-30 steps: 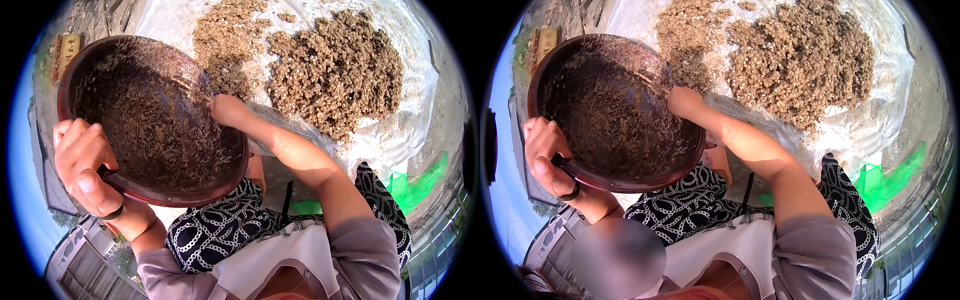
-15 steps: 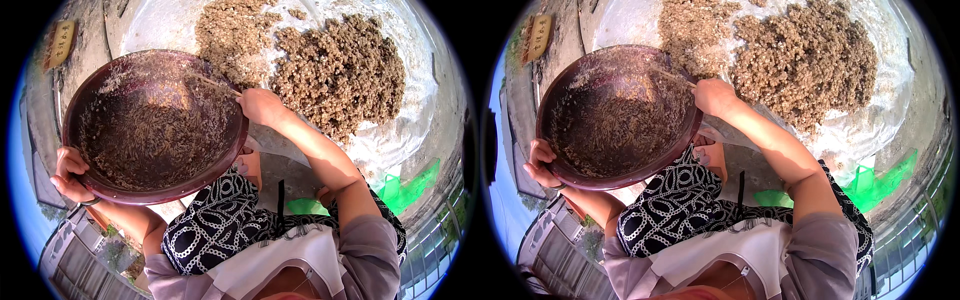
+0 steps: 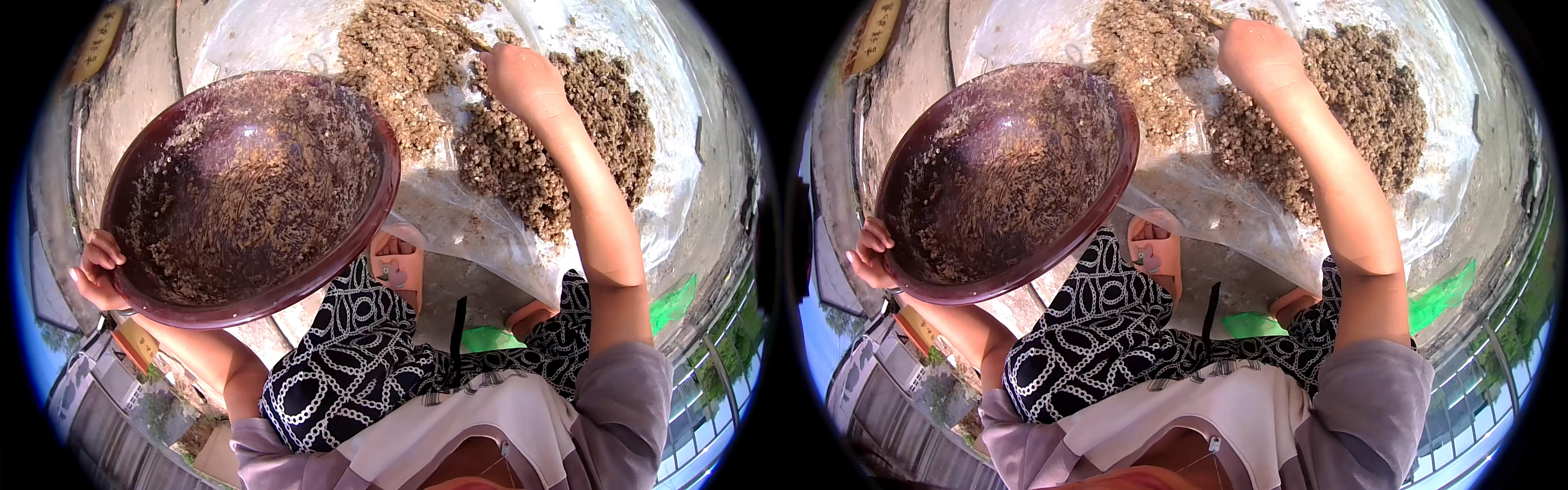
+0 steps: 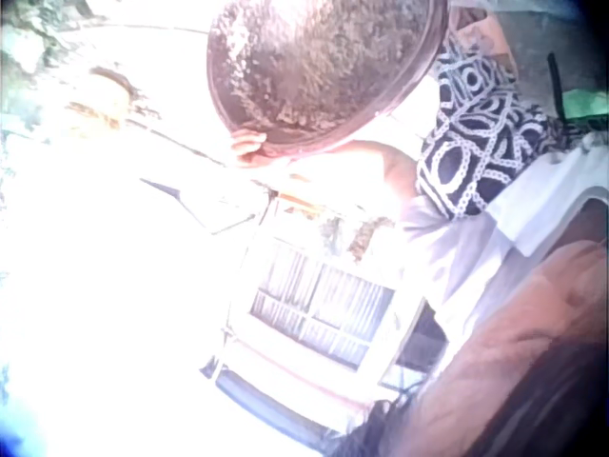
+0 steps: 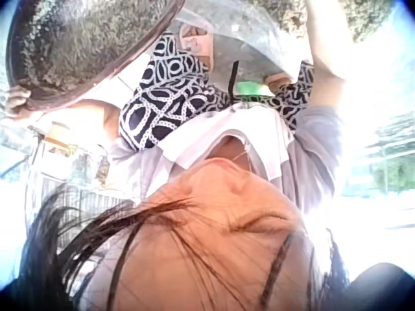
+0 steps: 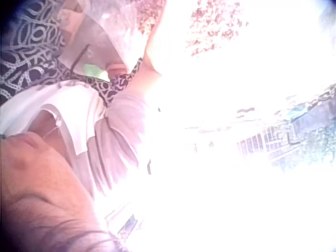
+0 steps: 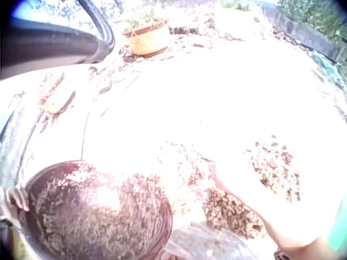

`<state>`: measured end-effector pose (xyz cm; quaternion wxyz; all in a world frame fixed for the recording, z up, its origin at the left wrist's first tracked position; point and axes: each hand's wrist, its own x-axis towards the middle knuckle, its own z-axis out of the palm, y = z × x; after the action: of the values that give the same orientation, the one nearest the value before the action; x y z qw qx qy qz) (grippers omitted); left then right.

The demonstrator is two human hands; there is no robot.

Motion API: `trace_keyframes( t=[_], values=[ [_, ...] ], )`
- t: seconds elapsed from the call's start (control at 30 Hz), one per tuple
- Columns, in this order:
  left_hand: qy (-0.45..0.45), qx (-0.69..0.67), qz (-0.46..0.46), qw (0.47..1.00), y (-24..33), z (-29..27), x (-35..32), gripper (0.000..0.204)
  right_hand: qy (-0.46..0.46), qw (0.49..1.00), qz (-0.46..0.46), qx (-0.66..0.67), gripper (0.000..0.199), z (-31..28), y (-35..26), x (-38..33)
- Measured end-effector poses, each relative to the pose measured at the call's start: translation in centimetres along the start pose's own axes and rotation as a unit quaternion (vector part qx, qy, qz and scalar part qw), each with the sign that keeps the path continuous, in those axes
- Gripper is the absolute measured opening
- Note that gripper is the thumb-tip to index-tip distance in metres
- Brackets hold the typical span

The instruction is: The person pours a grainy mixture from a bowl onto a plastic sheet on the ground. They then use a small stick to spread the mixture evenly across the sheet and later use a green net to sift or collect the material.

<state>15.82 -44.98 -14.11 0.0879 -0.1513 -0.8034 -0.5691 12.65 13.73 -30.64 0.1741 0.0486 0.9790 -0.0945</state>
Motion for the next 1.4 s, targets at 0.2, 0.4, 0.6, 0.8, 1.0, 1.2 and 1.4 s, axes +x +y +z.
trace_keyframes(
  t=[0.2,0.4,0.6,0.8,1.0,1.2,1.4],
  values=[
    [0.125,0.028,0.033,0.991,-1.2,0.4,-2.1,0.050,0.245,0.965,-0.060,-0.069,0.032,6.1,2.2,-3.6],
    [0.240,-0.078,-0.016,0.967,-4.5,-2.8,-7.6,0.055,-0.098,0.969,-0.104,0.202,0.036,7.0,-5.3,-8.5],
    [0.404,-0.106,-0.146,0.897,-1.1,6.7,-6.1,0.073,-0.317,0.627,0.013,0.712,0.048,11.4,-9.8,-12.3],
    [0.261,-0.231,-0.360,0.865,0.2,0.1,-9.3,0.064,-0.297,0.534,0.053,0.789,0.038,12.3,-14.2,-14.1],
    [0.213,-0.107,-0.293,0.926,-1.1,-2.2,-9.0,0.062,-0.253,0.631,0.088,0.728,0.026,13.5,-15.2,-15.5],
    [0.226,-0.045,-0.331,0.915,-3.5,-4.9,-15.5,0.063,-0.251,0.654,0.072,0.710,0.029,14.1,-15.8,-16.4],
    [0.285,0.012,-0.389,0.876,-4.2,-10.8,-27.7,0.054,-0.248,0.675,-0.061,0.693,0.036,16.0,-19.2,-17.7]
  ],
)
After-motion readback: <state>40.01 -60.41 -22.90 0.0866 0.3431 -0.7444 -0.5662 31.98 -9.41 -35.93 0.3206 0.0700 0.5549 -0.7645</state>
